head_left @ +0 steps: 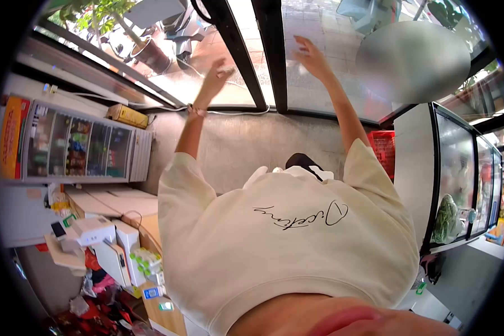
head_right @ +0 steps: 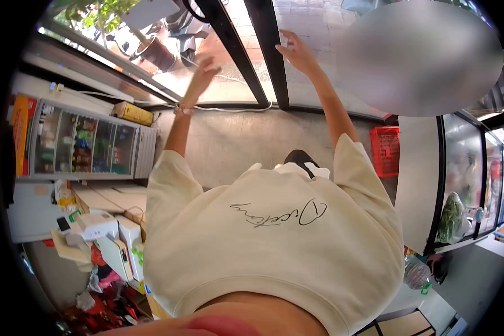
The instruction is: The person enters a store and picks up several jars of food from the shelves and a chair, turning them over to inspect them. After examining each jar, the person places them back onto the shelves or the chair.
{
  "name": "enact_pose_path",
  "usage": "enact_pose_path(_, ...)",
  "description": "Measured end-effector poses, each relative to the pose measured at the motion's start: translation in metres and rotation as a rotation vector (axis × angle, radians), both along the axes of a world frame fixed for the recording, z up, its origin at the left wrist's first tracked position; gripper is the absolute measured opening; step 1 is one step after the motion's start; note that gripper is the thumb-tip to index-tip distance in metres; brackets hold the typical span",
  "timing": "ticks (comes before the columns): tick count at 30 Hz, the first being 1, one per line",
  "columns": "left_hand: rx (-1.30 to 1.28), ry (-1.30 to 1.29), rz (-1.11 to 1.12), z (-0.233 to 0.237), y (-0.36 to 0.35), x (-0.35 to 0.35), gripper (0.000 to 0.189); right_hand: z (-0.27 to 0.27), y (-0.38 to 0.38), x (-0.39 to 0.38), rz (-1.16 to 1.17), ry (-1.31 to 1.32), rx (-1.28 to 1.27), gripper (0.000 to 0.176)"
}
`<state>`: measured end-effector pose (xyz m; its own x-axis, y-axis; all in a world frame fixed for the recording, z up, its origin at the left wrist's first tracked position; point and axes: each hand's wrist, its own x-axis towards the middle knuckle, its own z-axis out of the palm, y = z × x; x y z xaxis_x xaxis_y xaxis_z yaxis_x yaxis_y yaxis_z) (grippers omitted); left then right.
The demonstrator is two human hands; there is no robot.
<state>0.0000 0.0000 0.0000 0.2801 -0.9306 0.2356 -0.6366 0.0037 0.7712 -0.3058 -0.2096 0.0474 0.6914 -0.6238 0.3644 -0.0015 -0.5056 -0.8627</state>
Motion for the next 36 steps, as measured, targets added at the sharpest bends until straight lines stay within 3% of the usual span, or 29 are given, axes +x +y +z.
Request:
enact_pose_path(2, -0.150, -0.087, 0.232, 0.077, -0.010, -0.023, 0.072, 0.030, 0.002, 0.010, -0.111, -0.054, -0.121, 0.070)
enact_pose_path(3, -0.078, -0.092, 0.224, 0.073, -0.037, 0.010, 0.075, 0.007, -0.018, 0.052, -0.203, -0.038, -0.151, 0.072)
enact_pose_path(5, -0.321, -0.145, 0.281, 0.097, -0.119, 0.083, 0.084, 0.049, -0.083, 0.115, -0.361, -0.185, -0.452, 0.078)
enact_pose_path(8, -0.373, -0.236, 0.469, 0.107, -0.157, 0.107, 0.093, 0.040, -0.102, 0.169, -0.367, -0.266, -0.437, 0.086)
enact_pose_path(9, -0.380, -0.243, 0.439, 0.093, -0.168, 0.121, 0.097, 0.031, -0.105, 0.181, -0.378, -0.282, -0.405, 0.089)
enact_pose_path(12, -0.597, -0.048, 0.340, 0.072, -0.197, 0.150, 0.084, 0.035, -0.097, 0.195, -0.432, -0.420, -0.339, 0.083)
enact_pose_path(13, -0.527, -0.075, 0.393, 0.063, -0.196, 0.147, 0.093, 0.031, -0.094, 0.201, -0.458, -0.454, -0.297, 0.080)
enact_pose_path(15, -0.363, -0.008, 0.437, 0.075, -0.184, 0.133, 0.090, 0.034, -0.096, 0.206, -0.451, -0.511, -0.298, 0.077)
enact_pose_path(18, -0.469, -0.014, 0.406, 0.087, -0.189, 0.114, 0.089, 0.030, -0.096, 0.207, -0.466, -0.543, -0.287, 0.075)
enact_pose_path(21, -0.479, 0.007, 0.482, 0.086, -0.196, 0.105, 0.089, 0.030, -0.095, 0.206, -0.434, -0.533, -0.220, 0.073)
enact_pose_path(29, -0.434, 0.053, 0.414, 0.079, -0.202, 0.088, 0.095, 0.028, -0.092, 0.211, -0.470, -0.589, -0.166, 0.070)
enact_pose_path(33, -0.484, 0.044, 0.288, 0.082, -0.202, 0.085, 0.094, 0.025, -0.096, 0.215, -0.448, -0.556, -0.197, 0.071)
enact_pose_path(36, -0.497, 0.190, 0.148, 0.078, -0.208, 0.081, 0.092, 0.033, -0.089, 0.209, -0.399, -0.537, -0.160, 0.073)
